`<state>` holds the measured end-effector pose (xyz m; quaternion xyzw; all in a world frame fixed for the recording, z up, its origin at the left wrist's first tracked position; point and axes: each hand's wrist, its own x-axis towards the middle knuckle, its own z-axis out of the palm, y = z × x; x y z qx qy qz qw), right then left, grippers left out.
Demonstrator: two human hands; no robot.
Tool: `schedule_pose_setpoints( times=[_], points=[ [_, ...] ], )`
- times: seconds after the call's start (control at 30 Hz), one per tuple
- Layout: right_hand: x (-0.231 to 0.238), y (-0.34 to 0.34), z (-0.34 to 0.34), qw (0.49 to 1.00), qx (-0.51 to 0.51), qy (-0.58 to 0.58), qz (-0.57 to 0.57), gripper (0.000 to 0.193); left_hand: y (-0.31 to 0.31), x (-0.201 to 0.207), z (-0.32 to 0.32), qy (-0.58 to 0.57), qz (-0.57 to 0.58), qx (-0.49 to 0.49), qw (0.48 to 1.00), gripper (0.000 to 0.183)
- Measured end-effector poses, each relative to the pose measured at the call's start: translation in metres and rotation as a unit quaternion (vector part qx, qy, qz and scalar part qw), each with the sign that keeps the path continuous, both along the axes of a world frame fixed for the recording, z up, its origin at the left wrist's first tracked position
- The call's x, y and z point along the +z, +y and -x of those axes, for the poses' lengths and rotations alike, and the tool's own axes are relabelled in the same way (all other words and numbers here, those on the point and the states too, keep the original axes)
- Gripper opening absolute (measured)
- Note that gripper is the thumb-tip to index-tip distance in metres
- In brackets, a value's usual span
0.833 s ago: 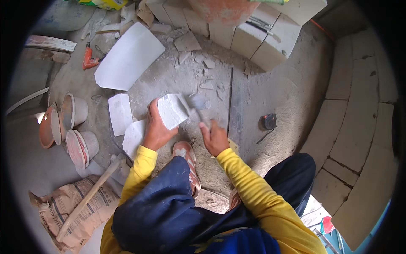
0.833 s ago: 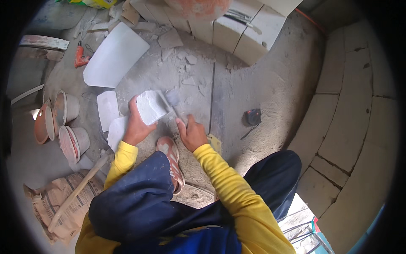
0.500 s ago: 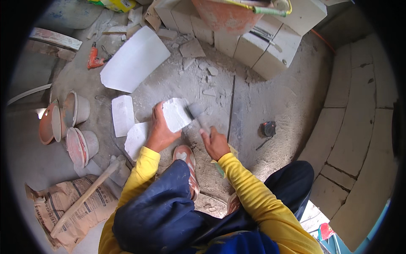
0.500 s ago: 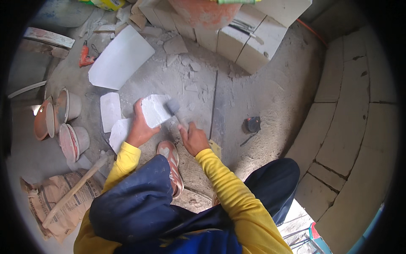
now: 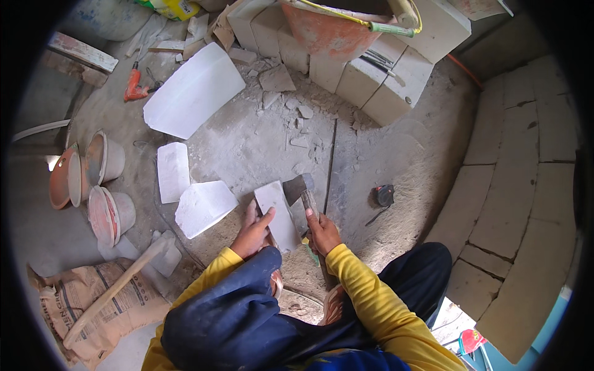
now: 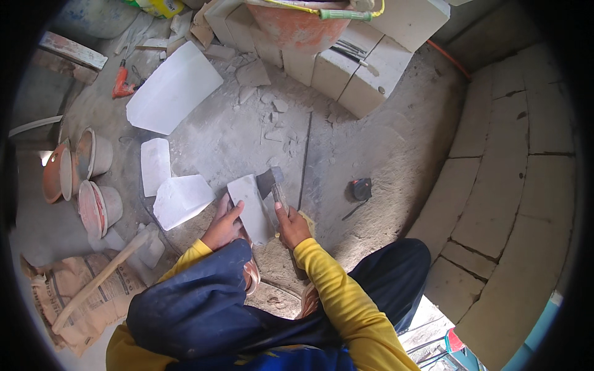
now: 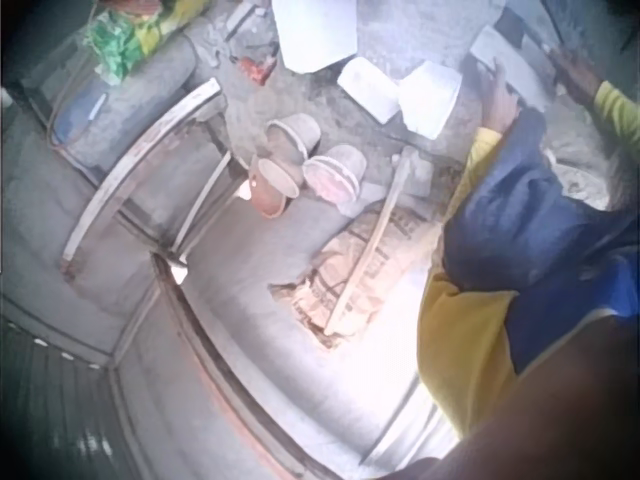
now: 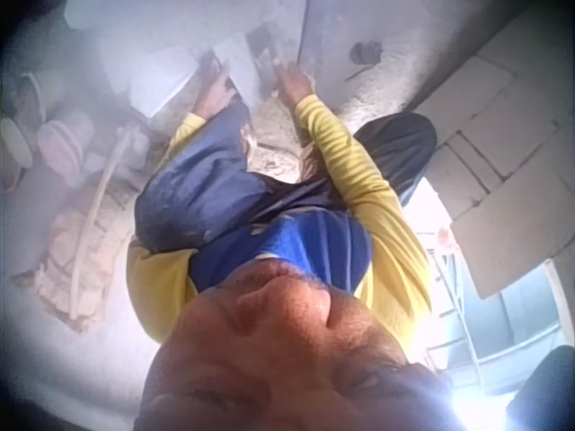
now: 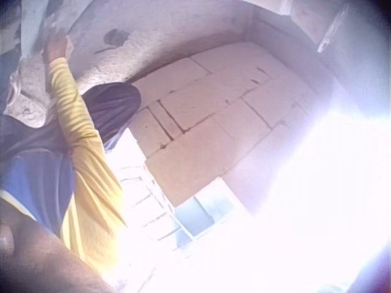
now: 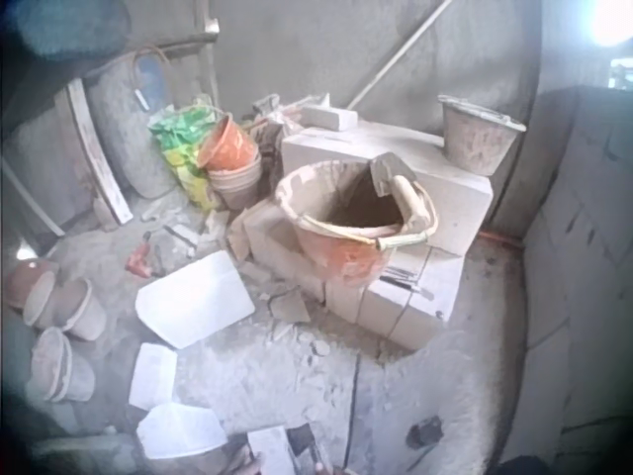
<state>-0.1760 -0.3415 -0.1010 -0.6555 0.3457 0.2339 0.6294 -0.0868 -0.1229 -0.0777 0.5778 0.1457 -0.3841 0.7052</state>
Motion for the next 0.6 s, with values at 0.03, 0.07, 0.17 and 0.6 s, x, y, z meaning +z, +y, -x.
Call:
schedule_pose_setpoints(
  times=[0.03,0.07,0.17,0.6],
  points=[
    [0.010,0.003,-0.005,0.999,-0.026,0.009,-0.033,0.060,0.003,-0.006,-0.002,-0.059,-0.045,-0.026,0.997,0.089],
    [0.018,0.005,-0.010,0.996,-0.052,0.015,-0.065,0.053,0.008,-0.012,-0.006,-0.121,-0.090,-0.052,0.987,0.093],
    [0.019,0.002,-0.017,1.000,0.018,0.021,0.013,0.083,0.022,-0.046,-0.021,-0.176,-0.227,-0.044,0.957,0.103],
    [-0.011,0.001,0.003,0.999,-0.004,0.014,-0.030,0.060,0.009,-0.012,-0.034,-0.048,-0.016,-0.073,0.996,0.066]
  ],
)
